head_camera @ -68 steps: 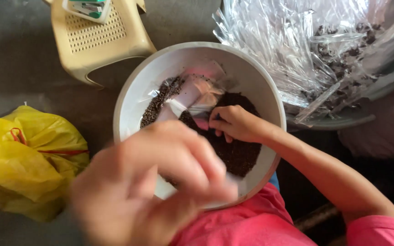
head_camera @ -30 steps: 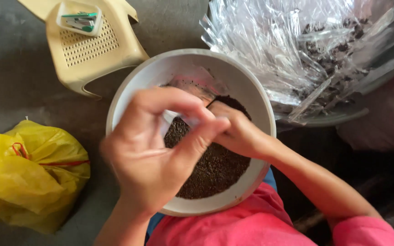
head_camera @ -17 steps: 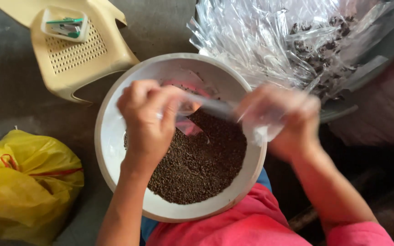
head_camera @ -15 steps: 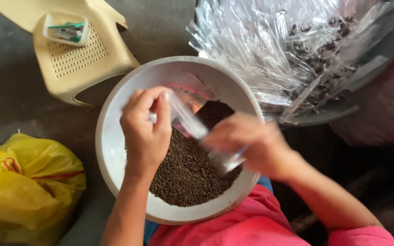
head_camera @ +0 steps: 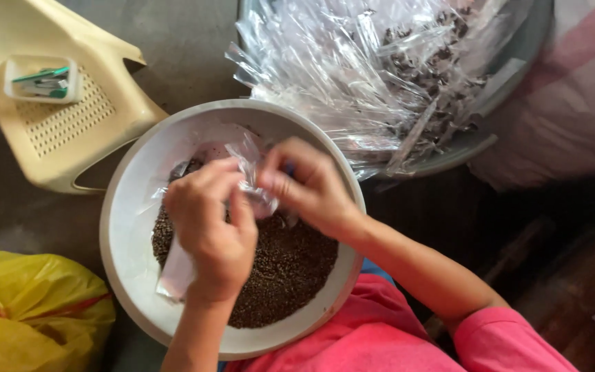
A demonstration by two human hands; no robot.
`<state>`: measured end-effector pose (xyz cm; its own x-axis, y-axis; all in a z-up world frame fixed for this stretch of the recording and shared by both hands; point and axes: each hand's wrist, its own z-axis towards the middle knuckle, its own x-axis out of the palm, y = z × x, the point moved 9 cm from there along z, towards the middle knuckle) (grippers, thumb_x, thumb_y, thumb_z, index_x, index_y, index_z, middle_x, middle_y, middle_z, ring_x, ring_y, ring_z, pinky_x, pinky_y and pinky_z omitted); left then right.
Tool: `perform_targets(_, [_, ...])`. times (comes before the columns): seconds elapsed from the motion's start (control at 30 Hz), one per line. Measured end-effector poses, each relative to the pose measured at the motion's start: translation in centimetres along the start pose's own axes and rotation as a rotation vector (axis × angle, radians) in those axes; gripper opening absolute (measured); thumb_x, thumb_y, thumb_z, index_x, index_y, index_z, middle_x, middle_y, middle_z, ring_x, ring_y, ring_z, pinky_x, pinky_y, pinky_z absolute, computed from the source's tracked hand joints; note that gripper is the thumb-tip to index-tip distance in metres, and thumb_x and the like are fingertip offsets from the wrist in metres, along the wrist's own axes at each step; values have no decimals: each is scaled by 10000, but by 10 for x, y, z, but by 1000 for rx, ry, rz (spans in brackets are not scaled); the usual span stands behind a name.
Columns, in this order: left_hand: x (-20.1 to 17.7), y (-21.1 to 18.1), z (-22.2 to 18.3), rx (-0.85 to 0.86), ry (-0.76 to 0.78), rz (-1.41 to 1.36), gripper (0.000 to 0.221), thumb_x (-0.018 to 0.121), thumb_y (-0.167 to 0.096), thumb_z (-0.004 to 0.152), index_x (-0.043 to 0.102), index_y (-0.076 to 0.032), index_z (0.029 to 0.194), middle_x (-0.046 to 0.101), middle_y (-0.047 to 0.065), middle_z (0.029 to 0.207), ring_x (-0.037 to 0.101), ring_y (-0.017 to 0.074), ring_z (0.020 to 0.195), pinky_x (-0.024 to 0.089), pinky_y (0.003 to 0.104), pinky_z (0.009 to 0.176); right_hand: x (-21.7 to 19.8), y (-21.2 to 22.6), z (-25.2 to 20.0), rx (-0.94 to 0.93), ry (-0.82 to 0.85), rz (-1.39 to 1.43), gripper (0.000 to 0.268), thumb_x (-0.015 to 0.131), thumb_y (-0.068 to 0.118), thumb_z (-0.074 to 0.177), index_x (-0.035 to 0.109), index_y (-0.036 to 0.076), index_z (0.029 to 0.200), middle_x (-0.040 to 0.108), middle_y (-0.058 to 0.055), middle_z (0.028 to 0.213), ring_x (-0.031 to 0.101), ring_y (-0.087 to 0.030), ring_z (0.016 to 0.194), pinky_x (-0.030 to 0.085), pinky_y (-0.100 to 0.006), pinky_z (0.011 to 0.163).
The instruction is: Manually filling small plastic bags with seeds using a spoon from a large bowl.
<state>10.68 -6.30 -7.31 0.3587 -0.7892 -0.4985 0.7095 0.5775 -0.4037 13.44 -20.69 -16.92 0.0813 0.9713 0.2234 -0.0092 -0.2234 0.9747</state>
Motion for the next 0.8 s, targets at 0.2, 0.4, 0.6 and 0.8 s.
perform_targets(0.2, [13, 16, -5, -498, 364, -367, 235, 763, -108, 926, 658, -61, 1131, 734, 67, 880, 709, 197, 727, 572, 347, 768, -13, -7, -4, -103, 216, -308, 189, 815, 229, 873, 745, 114, 1006, 634, -30, 739, 564, -106, 661, 482, -276, 613])
perform_targets(0.4, [29, 35, -14, -593, 342, -526, 74, 761, -64, 910, 704, -106, 930, 756, 15, 821, 620, 98, 651, 538, 272, 708, 10, -6, -21, 237, 402, 99, 214, 731, 243, 938, 752, 77, 805, 658, -26, 637, 527, -60, 569, 413, -196, 531])
perform_targets(0.6, [42, 42, -18, -788, 405, -588, 124, 700, -227, 987, 689, -107, 960, 733, 21, 823, 620, 103, 664, 583, 301, 677, 10, 34, -9, -146, 206, -405, 358, 599, 292, 1039, 589, 159, 1371, 731, -101, 873, 668, -195, 758, 572, -395, 777])
perform_targets(0.8, [1, 65, 34, -619, 152, -441, 95, 610, -128, 1069, 635, -64, 1003, 684, 98, 845, 629, 151, 721, 557, 328, 736, -15, 22, -29, -270, 178, -487, 129, 642, 229, 1002, 681, 107, 999, 617, -81, 616, 582, -230, 541, 510, -347, 563])
